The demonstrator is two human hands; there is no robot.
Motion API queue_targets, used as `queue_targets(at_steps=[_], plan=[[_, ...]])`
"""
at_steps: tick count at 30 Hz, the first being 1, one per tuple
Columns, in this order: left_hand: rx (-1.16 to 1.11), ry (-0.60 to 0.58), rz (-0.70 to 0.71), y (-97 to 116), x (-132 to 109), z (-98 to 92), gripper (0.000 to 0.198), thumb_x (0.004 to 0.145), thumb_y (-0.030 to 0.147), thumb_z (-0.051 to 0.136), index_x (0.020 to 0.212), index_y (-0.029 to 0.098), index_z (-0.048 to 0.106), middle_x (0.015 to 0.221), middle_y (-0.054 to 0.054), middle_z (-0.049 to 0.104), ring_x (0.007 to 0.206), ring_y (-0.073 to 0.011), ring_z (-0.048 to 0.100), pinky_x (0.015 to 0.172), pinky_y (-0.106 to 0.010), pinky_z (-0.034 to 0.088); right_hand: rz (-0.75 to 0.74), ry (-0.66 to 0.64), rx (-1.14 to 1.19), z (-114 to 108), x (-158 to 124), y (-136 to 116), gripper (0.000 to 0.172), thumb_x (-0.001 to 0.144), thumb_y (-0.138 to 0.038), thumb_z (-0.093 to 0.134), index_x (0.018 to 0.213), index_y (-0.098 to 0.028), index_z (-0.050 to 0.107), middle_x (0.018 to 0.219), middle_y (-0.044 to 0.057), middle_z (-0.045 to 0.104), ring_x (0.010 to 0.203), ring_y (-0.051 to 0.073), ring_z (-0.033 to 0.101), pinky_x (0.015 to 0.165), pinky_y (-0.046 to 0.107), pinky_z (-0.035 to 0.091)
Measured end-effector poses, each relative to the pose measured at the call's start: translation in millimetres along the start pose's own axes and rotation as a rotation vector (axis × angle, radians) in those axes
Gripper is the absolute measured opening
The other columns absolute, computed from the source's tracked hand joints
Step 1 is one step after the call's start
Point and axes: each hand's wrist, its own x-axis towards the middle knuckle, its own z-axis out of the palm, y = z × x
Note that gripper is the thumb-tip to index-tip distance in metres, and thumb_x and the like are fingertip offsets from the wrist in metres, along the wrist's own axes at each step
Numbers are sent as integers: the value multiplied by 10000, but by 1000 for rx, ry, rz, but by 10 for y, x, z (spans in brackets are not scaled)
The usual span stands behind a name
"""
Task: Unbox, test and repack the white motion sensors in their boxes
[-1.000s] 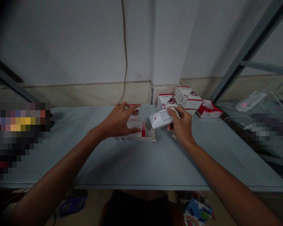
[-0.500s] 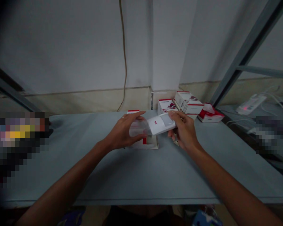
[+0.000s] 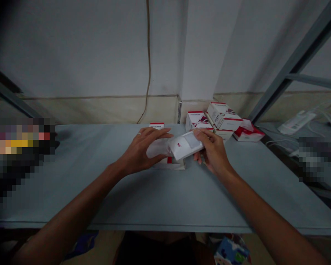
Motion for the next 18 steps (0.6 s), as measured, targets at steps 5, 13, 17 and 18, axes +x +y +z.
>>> queue_targets(at_steps=[5, 13, 17, 18], plan=[[-2, 28, 6, -19, -44, 25, 724, 940, 273, 737, 1572, 266, 385, 1498, -97, 637, 1346, -288, 583, 1172, -525, 451, -66, -7, 25, 21, 29, 47, 413, 730, -503, 867, 971, -202, 719, 582, -19, 679, 391, 167, 617, 335, 253, 504], [14, 183, -46, -98, -70, 53, 650, 955, 387, 755, 1517, 237, 466, 1367, -120, 704, 1285, -282, 655, 1104, -492, 520, -78, -88, 86, 23, 21, 85, 467, 724, -471, 898, 1083, -248, 700, 774, 3, 750, 470, 172, 677, 413, 290, 569], [86, 205, -54, -132, -47, 25, 609, 914, 475, 790, 1412, 203, 567, 1366, -122, 705, 1269, -294, 646, 1100, -493, 508, -102, -3, 126, -27, 30, 19, 356, 744, -430, 847, 990, -200, 733, 681, 3, 704, 392, 169, 608, 319, 273, 487], [104, 195, -36, -137, -44, 25, 610, 905, 494, 792, 1392, 192, 582, 1360, -120, 709, 1263, -296, 643, 1097, -491, 507, -88, 7, 142, -52, 40, 11, 333, 745, -411, 837, 975, -190, 742, 687, 7, 702, 383, 160, 591, 291, 258, 450]])
